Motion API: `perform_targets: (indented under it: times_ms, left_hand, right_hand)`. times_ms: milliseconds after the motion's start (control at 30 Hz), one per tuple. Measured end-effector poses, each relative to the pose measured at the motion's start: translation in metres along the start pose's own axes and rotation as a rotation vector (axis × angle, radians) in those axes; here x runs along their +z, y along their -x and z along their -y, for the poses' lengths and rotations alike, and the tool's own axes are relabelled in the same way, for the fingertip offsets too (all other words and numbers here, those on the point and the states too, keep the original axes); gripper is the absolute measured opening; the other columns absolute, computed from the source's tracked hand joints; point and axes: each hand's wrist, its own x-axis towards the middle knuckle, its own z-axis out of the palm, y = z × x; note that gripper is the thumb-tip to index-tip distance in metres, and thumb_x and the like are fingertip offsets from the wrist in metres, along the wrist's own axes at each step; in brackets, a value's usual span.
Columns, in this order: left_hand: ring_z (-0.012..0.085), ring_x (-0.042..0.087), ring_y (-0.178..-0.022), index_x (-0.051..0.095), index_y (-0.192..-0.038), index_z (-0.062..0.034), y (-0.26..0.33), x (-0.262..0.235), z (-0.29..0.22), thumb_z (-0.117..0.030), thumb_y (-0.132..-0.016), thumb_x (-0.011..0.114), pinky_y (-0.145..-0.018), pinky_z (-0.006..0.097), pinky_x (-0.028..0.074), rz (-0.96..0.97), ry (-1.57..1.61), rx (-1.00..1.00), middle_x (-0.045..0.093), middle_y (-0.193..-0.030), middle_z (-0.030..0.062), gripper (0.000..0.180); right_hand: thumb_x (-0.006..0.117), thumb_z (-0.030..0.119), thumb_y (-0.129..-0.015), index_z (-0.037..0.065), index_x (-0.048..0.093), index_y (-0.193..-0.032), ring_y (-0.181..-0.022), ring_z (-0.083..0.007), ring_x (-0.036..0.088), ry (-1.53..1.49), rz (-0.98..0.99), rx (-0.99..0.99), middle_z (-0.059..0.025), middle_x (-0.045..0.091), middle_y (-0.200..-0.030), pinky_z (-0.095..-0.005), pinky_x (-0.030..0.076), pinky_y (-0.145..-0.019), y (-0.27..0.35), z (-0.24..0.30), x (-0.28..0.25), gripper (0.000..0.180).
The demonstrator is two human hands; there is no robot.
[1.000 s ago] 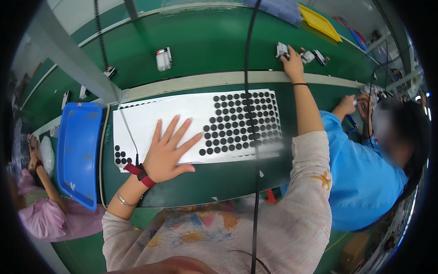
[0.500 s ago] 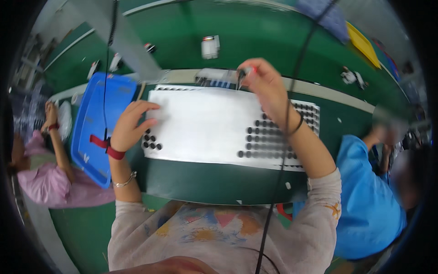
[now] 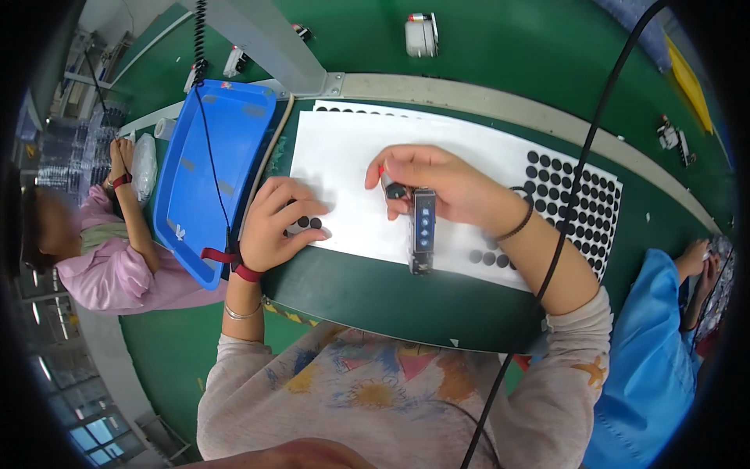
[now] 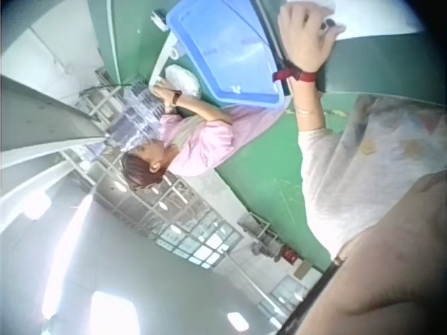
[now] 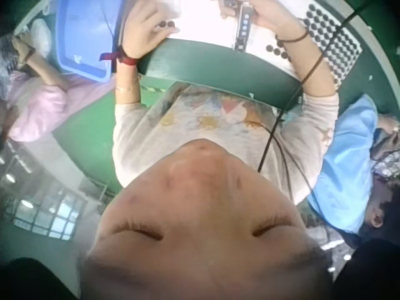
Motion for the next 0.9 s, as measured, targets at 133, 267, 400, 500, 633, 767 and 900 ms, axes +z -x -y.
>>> perform_targets:
  times_ms: [133,267,400,500,633,767,900]
  left_hand:
    - [0.027,0.049,-0.088,0.056,-0.072,-0.008,0.006,0.012,0.003,-0.017,-0.058,0.075,-0.076,0.037,0.04,-0.04,-0.032,0.028,0.053,-0.086,0.0049,0.025]
    - [0.0277,0.05,-0.09,0.053,-0.069,-0.0073,0.006,0.013,0.003,-0.016,-0.06,0.074,-0.075,0.036,0.041,-0.052,-0.042,0.041,0.055,-0.09,0.006,0.025]
    - [0.0273,0.053,-0.092,0.062,-0.083,-0.0092,0.006,0.013,-0.001,-0.016,-0.061,0.072,-0.075,0.035,0.042,-0.104,-0.17,0.109,0.058,-0.099,0.005,0.025]
    - [0.0253,0.054,-0.094,0.061,-0.083,-0.0098,0.012,0.009,-0.003,-0.014,-0.062,0.071,-0.076,0.035,0.042,-0.089,-0.293,0.155,0.06,-0.098,0.0014,0.023]
    - [0.0237,0.054,-0.093,0.054,-0.072,-0.0091,-0.007,-0.007,-0.021,-0.012,-0.065,0.069,-0.076,0.034,0.04,0.124,-0.277,0.066,0.06,-0.099,0.0012,0.017]
    - [0.0293,0.051,-0.097,0.056,-0.08,-0.0075,-0.035,-0.034,-0.035,-0.01,-0.064,0.07,-0.081,0.037,0.04,-0.005,0.061,0.003,0.059,-0.102,0.006,0.022]
    - [0.03,0.05,-0.099,0.056,-0.08,-0.0065,-0.081,-0.016,-0.061,-0.007,-0.064,0.069,-0.081,0.038,0.04,-0.109,0.084,0.111,0.057,-0.104,0.0077,0.021]
  right_hand:
    - [0.046,0.036,-0.09,0.001,0.05,-0.088,-0.058,-0.0091,0.043,0.014,-0.11,-0.018,-0.0031,0.044,-0.068,-0.0283,0.045,-0.068,0.003,0.001,0.003,0.035]
    - [0.044,0.035,-0.091,0.002,0.049,-0.088,-0.058,-0.01,0.043,-0.048,-0.151,-0.036,-0.0032,0.045,-0.067,-0.0287,0.043,-0.067,0.006,-0.001,0.006,0.034]
    - [0.043,0.034,-0.092,0.002,0.049,-0.09,-0.059,-0.0105,0.043,-0.102,-0.229,-0.053,-0.0033,0.046,-0.067,-0.0294,0.043,-0.067,0.007,-0.001,0.006,0.033]
    - [0.044,0.033,-0.092,0.002,0.049,-0.09,-0.061,-0.0106,0.044,-0.135,-0.228,-0.071,-0.0033,0.046,-0.068,-0.0296,0.042,-0.067,0.008,0.0,0.008,0.031]
    - [0.044,0.032,-0.091,0.003,0.05,-0.091,-0.062,-0.011,0.045,-0.182,-0.239,-0.102,-0.0032,0.047,-0.069,-0.0301,0.042,-0.068,0.007,-0.004,0.007,0.03]
    - [0.047,0.03,-0.09,0.004,0.053,-0.092,-0.067,-0.0124,0.048,-0.253,-0.209,-0.125,-0.003,0.048,-0.075,-0.0311,0.042,-0.07,0.008,-0.008,0.001,0.027]
    - [0.05,0.028,-0.09,0.004,0.056,-0.092,-0.071,-0.0153,0.051,-0.345,-0.19,-0.147,-0.0029,0.049,-0.082,-0.0316,0.044,-0.072,0.008,-0.011,-0.001,0.025]
